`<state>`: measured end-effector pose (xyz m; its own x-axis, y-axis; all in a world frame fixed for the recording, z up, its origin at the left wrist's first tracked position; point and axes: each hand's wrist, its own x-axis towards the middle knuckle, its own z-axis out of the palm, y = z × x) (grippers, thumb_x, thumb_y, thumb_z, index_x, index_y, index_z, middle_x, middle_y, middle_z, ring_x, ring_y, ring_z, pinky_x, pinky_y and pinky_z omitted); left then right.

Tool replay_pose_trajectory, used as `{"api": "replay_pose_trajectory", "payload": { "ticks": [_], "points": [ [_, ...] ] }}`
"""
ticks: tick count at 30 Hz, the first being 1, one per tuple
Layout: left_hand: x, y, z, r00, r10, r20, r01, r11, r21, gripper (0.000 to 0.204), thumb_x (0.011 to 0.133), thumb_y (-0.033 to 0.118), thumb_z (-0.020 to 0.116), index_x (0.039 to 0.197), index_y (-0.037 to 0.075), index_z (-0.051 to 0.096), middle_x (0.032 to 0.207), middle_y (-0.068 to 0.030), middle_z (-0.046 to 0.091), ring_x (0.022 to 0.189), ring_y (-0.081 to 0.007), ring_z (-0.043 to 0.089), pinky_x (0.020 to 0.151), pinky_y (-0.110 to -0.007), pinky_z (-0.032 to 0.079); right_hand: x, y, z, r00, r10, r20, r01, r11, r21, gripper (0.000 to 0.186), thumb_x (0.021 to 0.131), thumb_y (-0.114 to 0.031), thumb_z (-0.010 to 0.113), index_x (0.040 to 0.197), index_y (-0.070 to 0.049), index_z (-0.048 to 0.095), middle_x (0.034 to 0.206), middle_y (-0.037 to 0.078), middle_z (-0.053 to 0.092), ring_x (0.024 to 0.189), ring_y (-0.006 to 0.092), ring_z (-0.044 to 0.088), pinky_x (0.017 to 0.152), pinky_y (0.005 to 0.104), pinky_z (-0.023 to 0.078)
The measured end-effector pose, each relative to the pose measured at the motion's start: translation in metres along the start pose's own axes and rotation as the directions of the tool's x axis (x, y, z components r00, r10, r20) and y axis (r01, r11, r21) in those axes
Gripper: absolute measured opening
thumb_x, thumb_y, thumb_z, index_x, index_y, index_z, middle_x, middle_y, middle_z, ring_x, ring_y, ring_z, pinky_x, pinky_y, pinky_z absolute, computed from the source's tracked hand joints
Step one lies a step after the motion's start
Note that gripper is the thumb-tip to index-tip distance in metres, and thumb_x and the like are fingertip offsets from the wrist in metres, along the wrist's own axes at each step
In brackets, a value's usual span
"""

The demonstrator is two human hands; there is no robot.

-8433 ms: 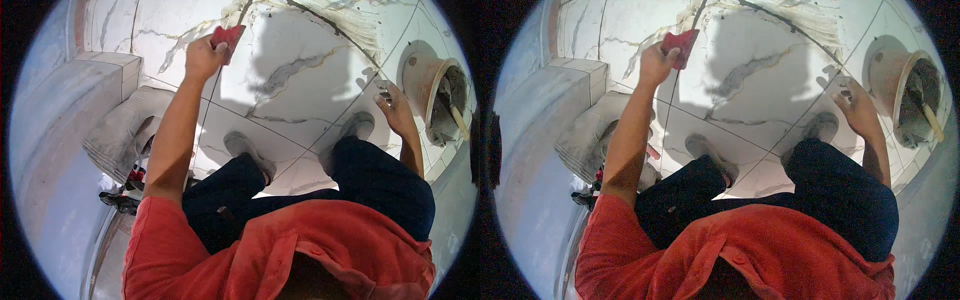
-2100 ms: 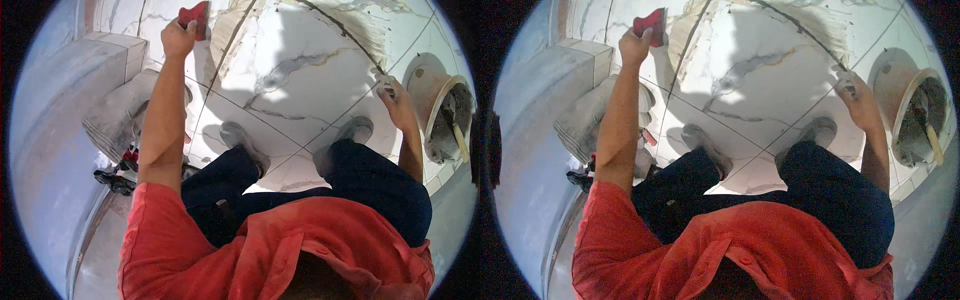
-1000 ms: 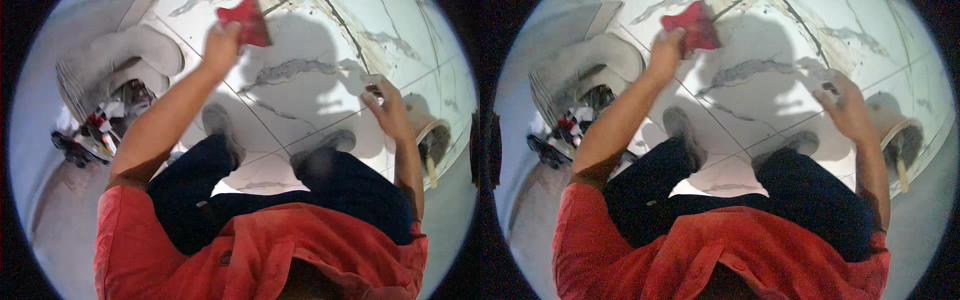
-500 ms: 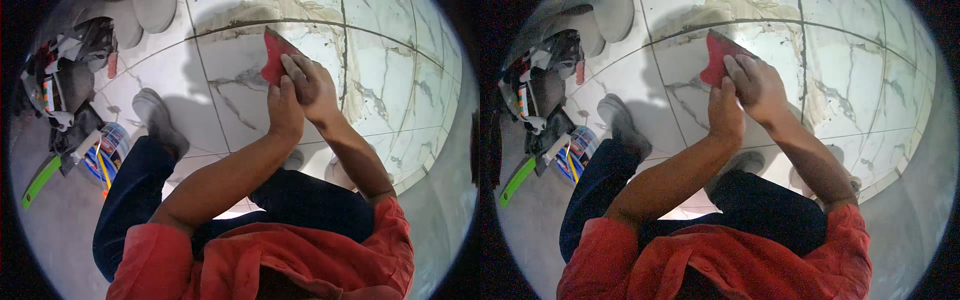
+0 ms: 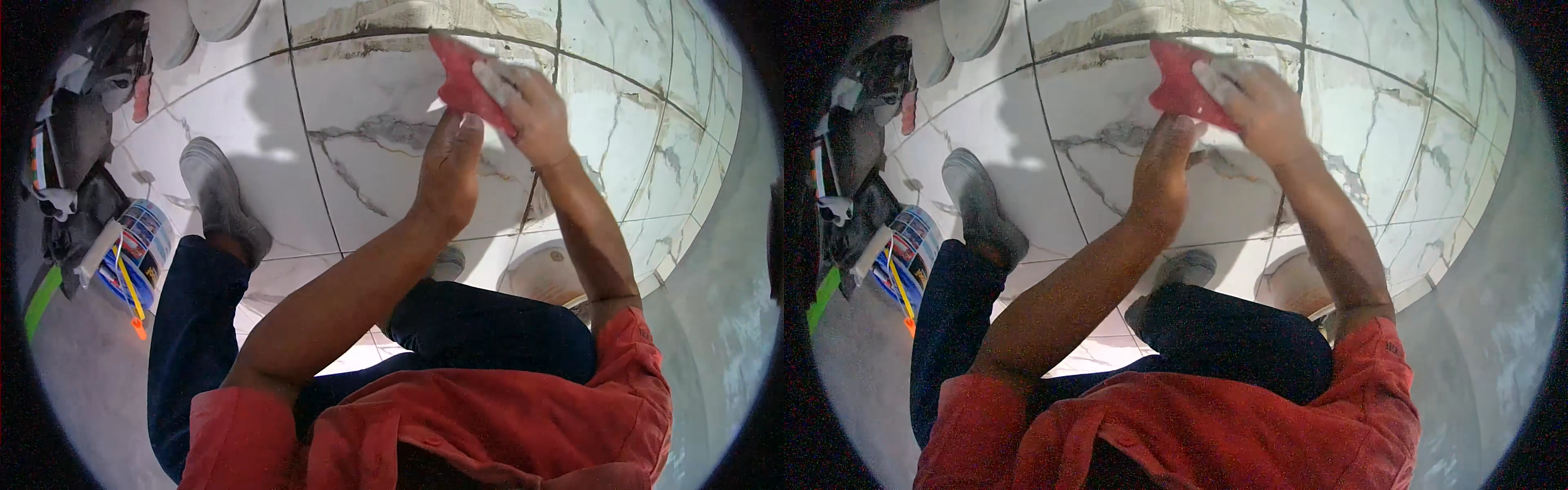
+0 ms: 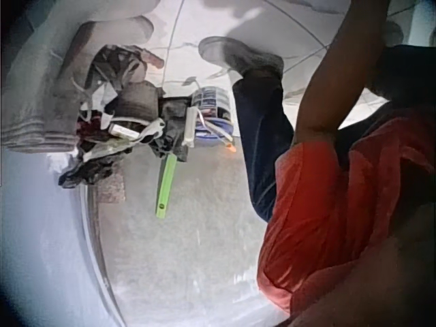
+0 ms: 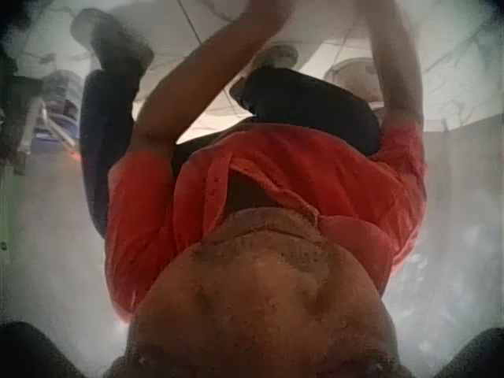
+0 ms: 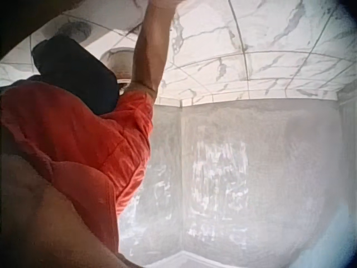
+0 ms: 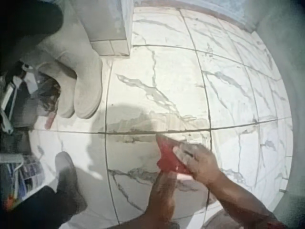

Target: Applying grout or joint filler between floor tiles using a red spatula.

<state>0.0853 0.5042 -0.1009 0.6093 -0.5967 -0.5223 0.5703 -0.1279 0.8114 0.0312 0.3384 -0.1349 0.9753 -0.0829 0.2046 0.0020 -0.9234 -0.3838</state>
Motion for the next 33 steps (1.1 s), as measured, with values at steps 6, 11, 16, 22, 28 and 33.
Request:
{"api": "replay_pose_trajectory", "payload": {
  "ticks": [6, 11, 16, 22, 28, 33],
  "points": [
    [-0.015, -0.003, -0.044, 0.943, -0.329, 0.053, 0.330, 0.944, -0.009, 0.063, 0.099, 0.056, 0.034, 0.141, 0.009, 0.042, 0.138, -0.0114, 0.051, 0.107, -0.0201, 0.059, 0.090, -0.033, 0.044, 0.030, 0.051, 0.025, 0.989, -0.128, 0.070, 0.134, 0.987, -0.090, 0.051, 0.077, -0.019, 0.067, 0.127, -0.022, 0.061, 0.120, 0.007, 0.063, 0.103, 0.0290, 0.063, 0.086, 0.0381, 0.052],
    [-0.024, 0.024, -0.112, 0.900, -0.419, 0.120, 0.386, 0.894, 0.227, 0.065, 0.099, 0.057, 0.033, 0.140, 0.009, 0.043, 0.136, -0.0106, 0.053, 0.106, -0.0214, 0.059, 0.091, -0.034, 0.043, 0.014, 0.051, 0.038, 0.953, -0.178, 0.246, 0.173, 0.984, 0.042, 0.056, 0.080, -0.016, 0.065, 0.135, -0.021, 0.055, 0.132, 0.005, 0.058, 0.117, 0.0270, 0.058, 0.097, 0.0387, 0.048],
    [-0.011, 0.104, -0.181, 0.948, -0.303, 0.101, 0.216, 0.841, 0.497, 0.060, 0.100, 0.053, 0.032, 0.136, 0.007, 0.048, 0.138, -0.0098, 0.051, 0.107, -0.0223, 0.058, 0.092, -0.037, 0.042, 0.023, 0.041, 0.031, 0.970, -0.183, 0.161, 0.167, 0.980, 0.111, 0.053, 0.079, -0.010, 0.064, 0.131, -0.017, 0.059, 0.128, 0.008, 0.061, 0.116, 0.0290, 0.059, 0.094, 0.0387, 0.050],
    [-0.108, 0.218, -0.325, 0.941, -0.334, -0.060, 0.243, 0.540, 0.805, 0.080, 0.091, 0.064, 0.040, 0.139, 0.000, 0.045, 0.139, -0.0185, 0.049, 0.124, -0.0301, 0.050, 0.103, -0.039, 0.037, 0.040, 0.033, 0.056, 0.941, -0.264, 0.211, 0.254, 0.964, 0.073, 0.050, 0.079, -0.013, 0.065, 0.129, -0.017, 0.060, 0.129, 0.007, 0.061, 0.113, 0.0268, 0.061, 0.092, 0.0379, 0.051],
    [-0.140, 0.066, -0.443, 0.790, -0.271, -0.550, 0.593, 0.563, 0.575, 0.074, 0.090, 0.059, 0.050, 0.137, 0.002, 0.049, 0.123, -0.0160, 0.061, 0.103, -0.0265, 0.061, 0.086, -0.036, 0.047, 0.091, 0.007, 0.066, 0.958, -0.282, 0.045, 0.277, 0.957, 0.091, 0.047, 0.080, -0.007, 0.057, 0.125, -0.018, 0.061, 0.124, 0.006, 0.062, 0.112, 0.0264, 0.061, 0.091, 0.0394, 0.052],
    [-0.049, -0.040, -0.393, 0.841, -0.197, -0.503, 0.525, 0.522, 0.673, 0.072, 0.091, 0.057, 0.049, 0.137, 0.002, 0.048, 0.124, -0.0160, 0.060, 0.106, -0.0264, 0.060, 0.088, -0.036, 0.046, 0.066, -0.004, 0.076, 0.911, -0.367, 0.190, 0.355, 0.930, 0.092, 0.044, 0.079, -0.010, 0.058, 0.123, -0.015, 0.063, 0.125, 0.006, 0.062, 0.114, 0.0263, 0.060, 0.095, 0.0380, 0.051]
  ]
}}
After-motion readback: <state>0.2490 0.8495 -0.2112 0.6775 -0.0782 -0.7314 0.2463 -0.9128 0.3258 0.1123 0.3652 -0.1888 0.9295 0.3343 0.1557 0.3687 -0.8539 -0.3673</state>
